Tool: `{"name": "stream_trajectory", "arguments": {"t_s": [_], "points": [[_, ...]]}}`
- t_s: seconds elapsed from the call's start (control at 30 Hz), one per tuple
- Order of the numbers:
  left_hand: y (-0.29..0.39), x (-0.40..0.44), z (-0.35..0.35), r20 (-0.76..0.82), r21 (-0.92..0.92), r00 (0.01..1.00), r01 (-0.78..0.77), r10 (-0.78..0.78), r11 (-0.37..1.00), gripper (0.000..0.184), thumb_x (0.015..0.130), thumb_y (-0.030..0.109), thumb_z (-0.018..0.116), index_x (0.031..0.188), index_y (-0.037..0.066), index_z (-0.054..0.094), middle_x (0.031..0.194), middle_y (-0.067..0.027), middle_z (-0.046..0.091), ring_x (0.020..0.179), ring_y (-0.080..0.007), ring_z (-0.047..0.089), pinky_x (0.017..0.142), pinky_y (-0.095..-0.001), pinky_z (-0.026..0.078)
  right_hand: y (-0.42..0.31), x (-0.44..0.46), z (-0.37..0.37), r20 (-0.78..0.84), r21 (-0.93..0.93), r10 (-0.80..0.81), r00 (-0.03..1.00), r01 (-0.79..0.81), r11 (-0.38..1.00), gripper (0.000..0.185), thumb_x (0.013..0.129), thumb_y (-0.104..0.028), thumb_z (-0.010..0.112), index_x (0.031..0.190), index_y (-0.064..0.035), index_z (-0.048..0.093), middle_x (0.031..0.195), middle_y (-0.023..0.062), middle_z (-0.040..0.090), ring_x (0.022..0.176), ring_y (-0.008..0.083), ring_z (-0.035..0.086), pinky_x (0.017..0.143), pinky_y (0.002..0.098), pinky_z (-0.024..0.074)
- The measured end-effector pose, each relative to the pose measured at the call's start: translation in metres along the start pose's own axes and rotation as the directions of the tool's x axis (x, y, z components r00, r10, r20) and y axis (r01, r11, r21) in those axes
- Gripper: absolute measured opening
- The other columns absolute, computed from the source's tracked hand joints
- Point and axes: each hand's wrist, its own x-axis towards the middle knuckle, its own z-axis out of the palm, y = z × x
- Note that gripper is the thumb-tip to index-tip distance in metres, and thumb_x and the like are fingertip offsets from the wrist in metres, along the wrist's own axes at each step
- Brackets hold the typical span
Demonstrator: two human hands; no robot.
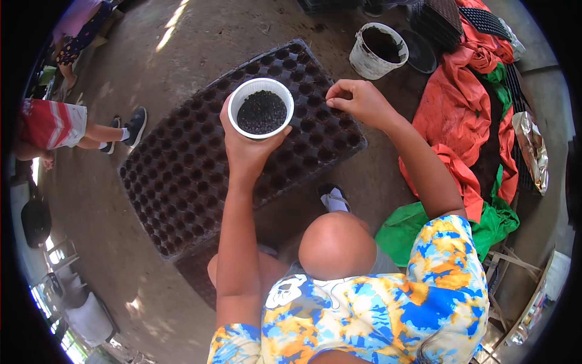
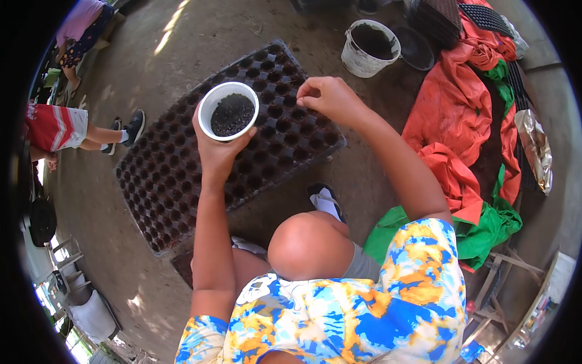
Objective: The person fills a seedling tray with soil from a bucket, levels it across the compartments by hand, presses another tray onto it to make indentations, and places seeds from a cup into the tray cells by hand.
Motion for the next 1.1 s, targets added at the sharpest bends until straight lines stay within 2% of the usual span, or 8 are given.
{"name": "stream_trajectory", "arguments": {"t_s": [0.13, 0.23, 0.37, 0.57, 0.77, 0.87, 0.97, 1.1], "points": [[0.000, 0.001, -0.005, -0.013, 0.027, 1.000, -0.007, 0.007, 1.000, 0.095, 0.055, 0.004, 0.087, 0.132, 0.000, 0.032, 0.124, -0.0106, 0.051, 0.114, -0.0196, 0.052, 0.099, -0.0321, 0.041, -0.005, -0.001, -0.003, 0.108, -0.053, 0.027, 0.994, -0.022, 0.998, 0.015, 0.080, -0.013, 0.070, 0.086, -0.0010, 0.065, 0.075, 0.0031, 0.066, 0.071, 0.0084, 0.060, 0.067, 0.0260, 0.0474], [-0.001, 0.001, -0.007, -0.023, 0.014, 1.000, -0.007, 0.007, 1.000, 0.095, 0.055, 0.004, 0.087, 0.132, 0.001, 0.033, 0.123, -0.0108, 0.051, 0.113, -0.0197, 0.052, 0.099, -0.0320, 0.041, 0.008, -0.021, -0.002, 0.234, -0.143, 0.038, 0.972, -0.004, 0.990, 0.018, 0.076, -0.019, 0.072, 0.084, -0.0032, 0.067, 0.077, 0.0094, 0.068, 0.071, 0.0178, 0.064, 0.065, 0.0316, 0.0483], [0.000, 0.001, -0.007, -0.013, -0.002, 1.000, -0.025, 0.025, 1.000, 0.094, 0.055, 0.004, 0.087, 0.132, 0.001, 0.033, 0.123, -0.0107, 0.051, 0.113, -0.0196, 0.052, 0.099, -0.0319, 0.042, 0.013, -0.042, 0.004, 0.323, -0.215, 0.114, 0.939, -0.045, 0.976, 0.015, 0.076, -0.014, 0.073, 0.084, -0.0028, 0.068, 0.072, 0.0052, 0.066, 0.067, 0.0107, 0.058, 0.063, 0.0269, 0.0458], [0.002, -0.002, -0.005, -0.006, -0.012, 1.000, -0.006, 0.006, 1.000, 0.094, 0.055, 0.003, 0.087, 0.132, 0.001, 0.033, 0.122, -0.0107, 0.051, 0.113, -0.0192, 0.052, 0.098, -0.0320, 0.042, 0.027, -0.046, 0.006, 0.282, -0.131, 0.109, 0.953, -0.074, 0.989, 0.016, 0.077, -0.011, 0.072, 0.091, -0.0031, 0.069, 0.075, 0.0048, 0.067, 0.068, 0.0088, 0.058, 0.064, 0.0260, 0.0462], [0.001, -0.001, -0.004, -0.012, -0.004, 1.000, 0.004, -0.005, 1.000, 0.094, 0.055, 0.003, 0.087, 0.132, 0.001, 0.033, 0.122, -0.0106, 0.052, 0.113, -0.0193, 0.052, 0.098, -0.0320, 0.042, 0.013, -0.009, 0.003, 0.077, 0.033, 0.004, 0.997, -0.007, 0.999, 0.016, 0.078, -0.010, 0.070, 0.093, -0.0014, 0.068, 0.079, 0.0055, 0.068, 0.073, 0.0086, 0.061, 0.069, 0.0253, 0.0484], [-0.007, 0.000, -0.002, -0.013, -0.005, 1.000, -0.001, 0.001, 1.000, 0.094, 0.055, 0.003, 0.087, 0.132, 0.001, 0.033, 0.122, -0.0105, 0.052, 0.113, -0.0193, 0.052, 0.098, -0.0322, 0.042, 0.004, 0.027, 0.007, 0.011, -0.071, -0.048, 0.999, 0.049, 0.996, 0.019, 0.079, -0.011, 0.069, 0.096, -0.0017, 0.069, 0.081, 0.0061, 0.069, 0.074, 0.0097, 0.062, 0.069, 0.0256, 0.0491], [-0.008, -0.001, -0.003, -0.003, 0.058, 1.000, -0.005, 0.005, 0.998, 0.095, 0.055, 0.004, 0.087, 0.133, 0.001, 0.032, 0.122, -0.0104, 0.052, 0.113, -0.0195, 0.052, 0.098, -0.0323, 0.042, 0.004, 0.049, 0.014, -0.011, -0.112, -0.058, 0.998, 0.057, 0.992, 0.020, 0.077, -0.014, 0.069, 0.095, -0.0052, 0.070, 0.085, 0.0106, 0.070, 0.077, 0.0188, 0.067, 0.071, 0.0307, 0.0510], [-0.005, -0.002, -0.001, 0.013, 0.021, 1.000, -0.009, 0.009, 1.000, 0.095, 0.054, 0.006, 0.087, 0.133, 0.001, 0.033, 0.122, -0.0105, 0.052, 0.113, -0.0197, 0.052, 0.098, -0.0316, 0.041, -0.018, 0.052, -0.001, -0.137, -0.120, -0.234, 0.963, 0.218, 0.968, 0.019, 0.077, -0.016, 0.069, 0.093, -0.0055, 0.071, 0.085, 0.0110, 0.070, 0.077, 0.0211, 0.068, 0.072, 0.0313, 0.0519]]}}
